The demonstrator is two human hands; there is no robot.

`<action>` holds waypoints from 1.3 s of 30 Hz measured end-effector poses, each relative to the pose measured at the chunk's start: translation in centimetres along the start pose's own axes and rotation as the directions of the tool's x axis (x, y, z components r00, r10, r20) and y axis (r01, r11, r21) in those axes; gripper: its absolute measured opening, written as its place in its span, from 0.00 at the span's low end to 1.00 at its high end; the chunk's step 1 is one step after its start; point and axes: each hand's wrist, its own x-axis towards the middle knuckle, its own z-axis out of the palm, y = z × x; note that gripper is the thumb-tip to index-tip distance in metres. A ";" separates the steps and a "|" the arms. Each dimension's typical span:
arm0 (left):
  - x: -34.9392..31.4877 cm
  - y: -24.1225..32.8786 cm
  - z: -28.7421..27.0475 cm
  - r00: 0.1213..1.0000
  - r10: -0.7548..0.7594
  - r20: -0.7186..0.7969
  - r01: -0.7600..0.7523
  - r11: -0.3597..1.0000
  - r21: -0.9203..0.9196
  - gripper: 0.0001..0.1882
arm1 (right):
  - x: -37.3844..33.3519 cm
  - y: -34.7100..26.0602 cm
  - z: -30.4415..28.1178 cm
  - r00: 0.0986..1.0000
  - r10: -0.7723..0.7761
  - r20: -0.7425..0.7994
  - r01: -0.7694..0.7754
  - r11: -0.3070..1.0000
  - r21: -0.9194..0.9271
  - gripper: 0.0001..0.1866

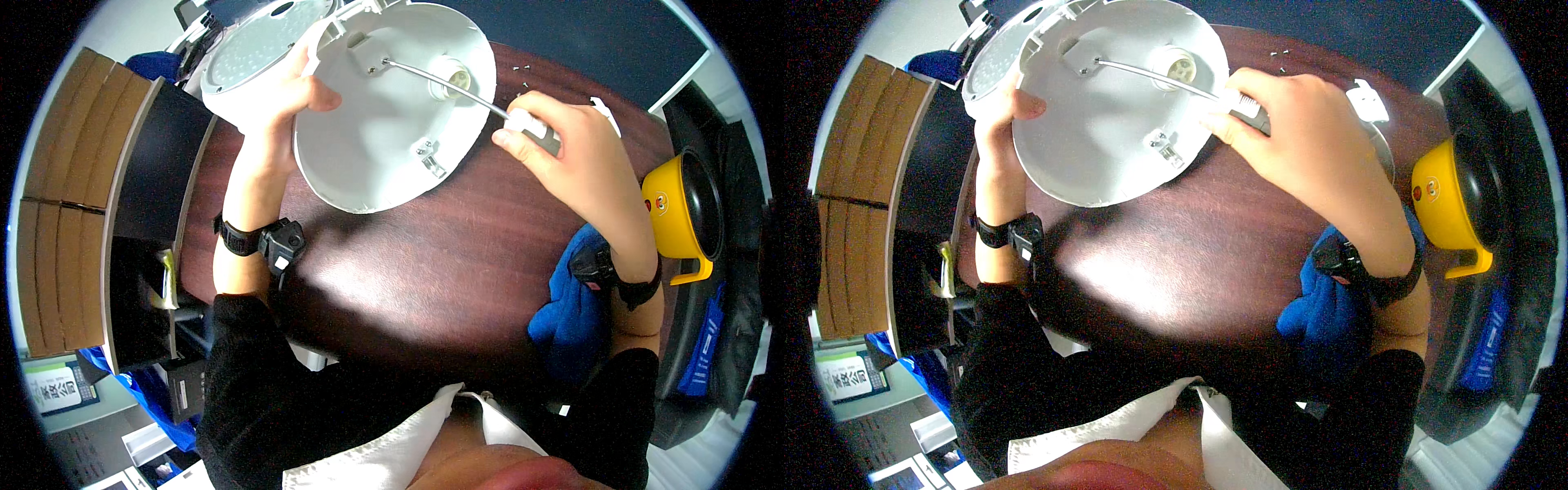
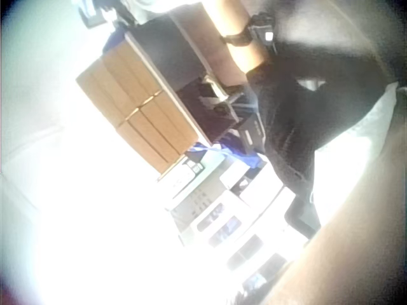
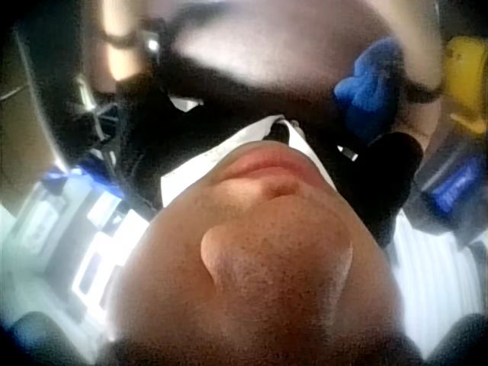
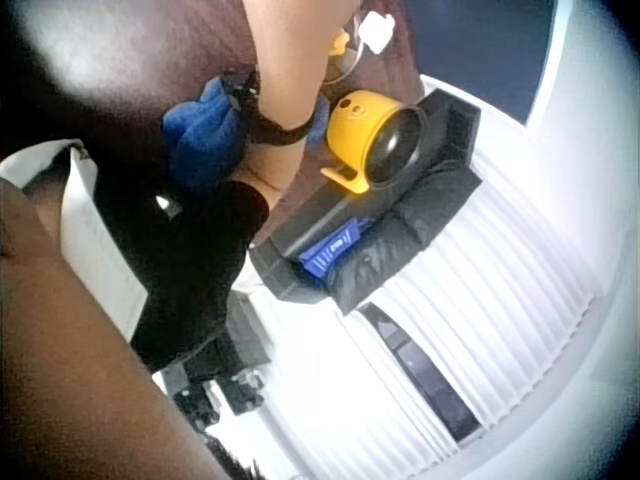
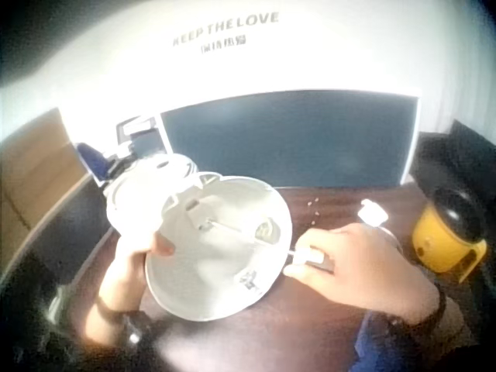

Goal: The person assembles a white plastic appliance lid by inserting small metal clips into slots and then tightening them with a screwdriver. The person holds the lid with one hand and uses the screwdriver with the other to secure the clips.

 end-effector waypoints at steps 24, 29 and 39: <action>-1.6 2.0 2.9 0.983 -0.155 0.097 0.127 0.961 0.247 0.36 | -1.9 -1.0 -1.4 0.997 -0.072 -0.028 0.051 0.882 -0.469 0.14; -1.5 1.6 3.1 0.988 -0.052 0.148 0.011 0.965 0.261 0.32 | -1.9 -1.1 -1.7 0.991 -0.122 0.053 0.133 0.898 -0.420 0.12; -1.2 -0.7 1.8 0.957 0.103 0.271 -0.151 0.975 0.162 0.38 | -2.2 -0.8 -1.0 0.997 -0.055 0.060 0.072 0.943 -0.326 0.13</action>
